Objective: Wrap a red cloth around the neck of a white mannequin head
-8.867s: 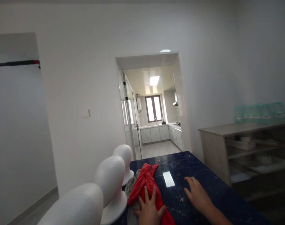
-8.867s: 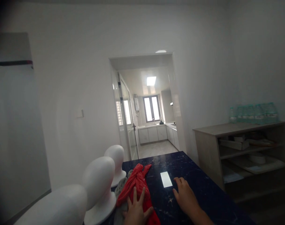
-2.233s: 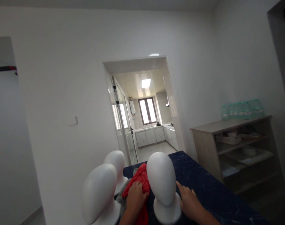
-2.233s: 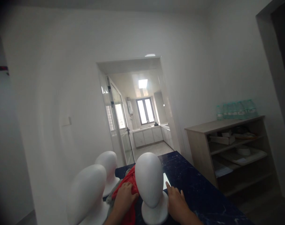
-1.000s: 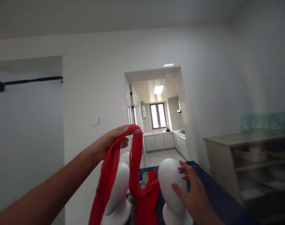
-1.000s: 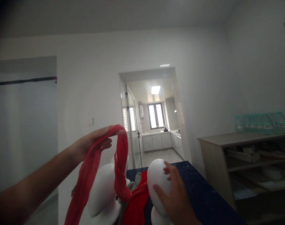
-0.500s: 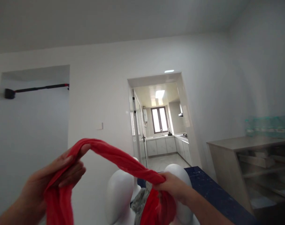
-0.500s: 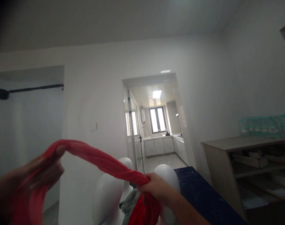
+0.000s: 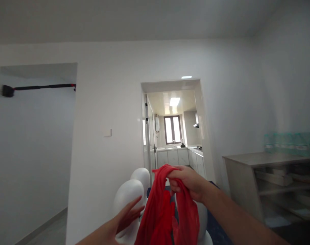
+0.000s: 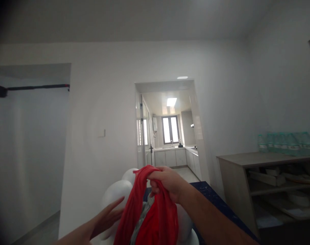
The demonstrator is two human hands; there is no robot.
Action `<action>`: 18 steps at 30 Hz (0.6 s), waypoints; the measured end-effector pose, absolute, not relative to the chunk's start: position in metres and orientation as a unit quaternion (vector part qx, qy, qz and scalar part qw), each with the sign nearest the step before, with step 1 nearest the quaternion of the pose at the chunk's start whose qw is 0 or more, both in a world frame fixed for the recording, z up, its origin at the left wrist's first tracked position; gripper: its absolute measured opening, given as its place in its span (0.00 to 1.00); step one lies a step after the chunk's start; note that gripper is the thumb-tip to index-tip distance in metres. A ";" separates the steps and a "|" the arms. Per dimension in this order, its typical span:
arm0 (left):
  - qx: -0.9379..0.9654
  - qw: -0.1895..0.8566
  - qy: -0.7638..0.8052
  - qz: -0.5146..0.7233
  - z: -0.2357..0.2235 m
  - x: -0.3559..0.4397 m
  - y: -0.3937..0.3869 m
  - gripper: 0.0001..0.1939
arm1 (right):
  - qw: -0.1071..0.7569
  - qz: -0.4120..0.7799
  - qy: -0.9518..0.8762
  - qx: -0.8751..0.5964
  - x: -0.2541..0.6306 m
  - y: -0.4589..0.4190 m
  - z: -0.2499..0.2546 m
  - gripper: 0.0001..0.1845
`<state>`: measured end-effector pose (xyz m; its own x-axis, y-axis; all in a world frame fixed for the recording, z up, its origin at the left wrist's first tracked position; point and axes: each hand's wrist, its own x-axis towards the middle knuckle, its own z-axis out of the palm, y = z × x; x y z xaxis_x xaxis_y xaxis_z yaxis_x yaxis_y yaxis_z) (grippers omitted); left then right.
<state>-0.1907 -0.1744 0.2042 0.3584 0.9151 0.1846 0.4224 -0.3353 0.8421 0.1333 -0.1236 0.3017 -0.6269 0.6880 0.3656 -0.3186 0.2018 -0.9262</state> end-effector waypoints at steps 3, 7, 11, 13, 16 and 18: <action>0.763 0.339 0.347 0.428 0.243 -0.125 -0.171 0.56 | 0.384 0.609 -0.675 -0.163 0.105 -0.134 0.293 0.12; 0.780 0.293 0.416 0.365 0.305 -0.079 -0.175 0.22 | 0.398 0.581 -0.692 -0.158 0.111 -0.135 0.284 0.12; 0.736 0.305 0.435 0.419 0.353 -0.074 -0.182 0.25 | 0.295 0.596 -0.727 -0.171 0.141 -0.126 0.265 0.14; 0.721 0.344 0.395 0.454 0.369 -0.069 -0.182 0.29 | 0.257 0.611 -0.728 -0.177 0.146 -0.122 0.250 0.14; 0.716 0.380 0.330 0.483 0.384 -0.050 -0.177 0.27 | 0.318 0.639 -0.686 -0.142 0.132 -0.118 0.229 0.22; 0.713 0.396 0.296 0.497 0.393 -0.034 -0.172 0.26 | 0.344 0.656 -0.664 -0.101 0.117 -0.118 0.218 0.20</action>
<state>-0.0340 -0.1724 0.3932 0.3308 0.8162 0.4737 0.0296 -0.5106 0.8593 0.1172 -0.1177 0.2177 -0.7428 0.5855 0.3247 -0.3172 0.1193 -0.9408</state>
